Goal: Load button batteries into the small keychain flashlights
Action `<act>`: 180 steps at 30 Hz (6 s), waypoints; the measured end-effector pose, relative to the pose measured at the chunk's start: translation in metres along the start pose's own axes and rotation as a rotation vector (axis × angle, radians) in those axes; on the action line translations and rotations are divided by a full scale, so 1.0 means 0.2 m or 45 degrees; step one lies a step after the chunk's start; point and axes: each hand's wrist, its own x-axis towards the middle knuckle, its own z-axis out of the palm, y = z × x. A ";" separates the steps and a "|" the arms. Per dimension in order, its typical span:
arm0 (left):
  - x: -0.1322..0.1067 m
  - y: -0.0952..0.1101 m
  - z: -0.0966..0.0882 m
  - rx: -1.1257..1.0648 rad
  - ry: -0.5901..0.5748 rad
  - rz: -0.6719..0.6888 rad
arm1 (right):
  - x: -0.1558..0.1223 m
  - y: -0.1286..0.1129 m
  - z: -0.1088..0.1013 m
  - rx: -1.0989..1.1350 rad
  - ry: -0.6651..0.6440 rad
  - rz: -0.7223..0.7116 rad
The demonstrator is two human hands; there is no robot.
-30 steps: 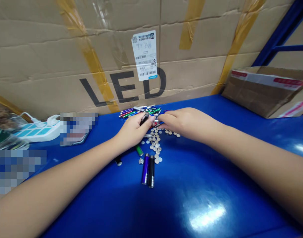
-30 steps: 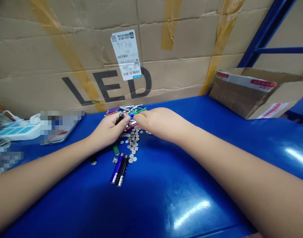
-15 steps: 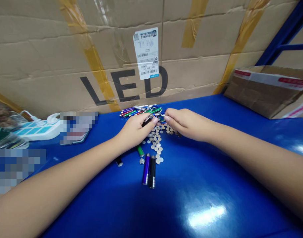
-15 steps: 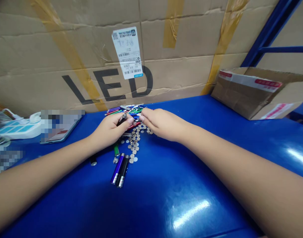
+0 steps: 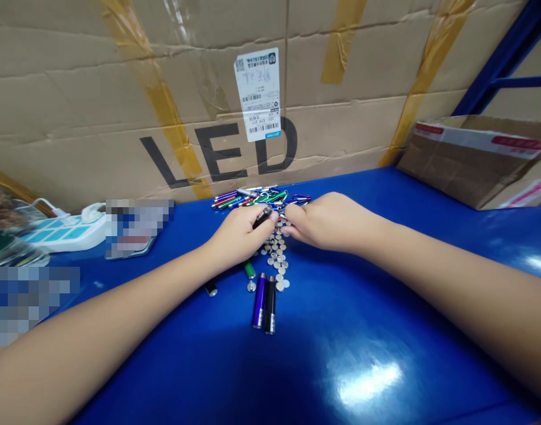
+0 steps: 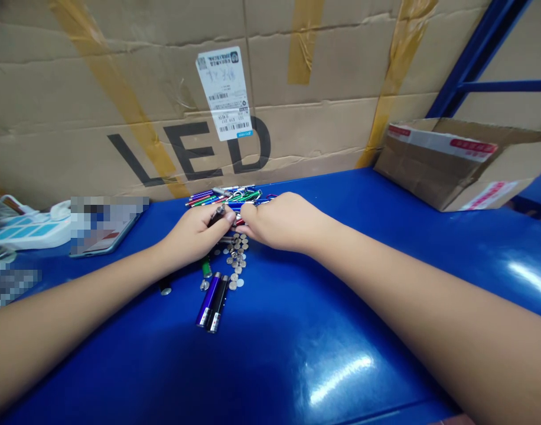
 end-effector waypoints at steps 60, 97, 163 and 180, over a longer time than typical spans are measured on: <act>0.00 -0.02 0.01 -0.154 0.109 0.003 | 0.06 -0.13 0.02 2.958 -0.098 0.317; 0.04 -0.07 -0.06 0.571 -0.067 -0.026 | -0.01 0.16 0.03 0.600 -0.210 0.250; -0.01 -0.05 0.04 -0.340 -0.055 0.002 | -0.04 0.15 -0.09 0.714 0.569 0.071; -0.01 -0.02 0.02 0.025 -0.010 0.054 | -0.03 0.09 -0.09 1.538 0.127 0.435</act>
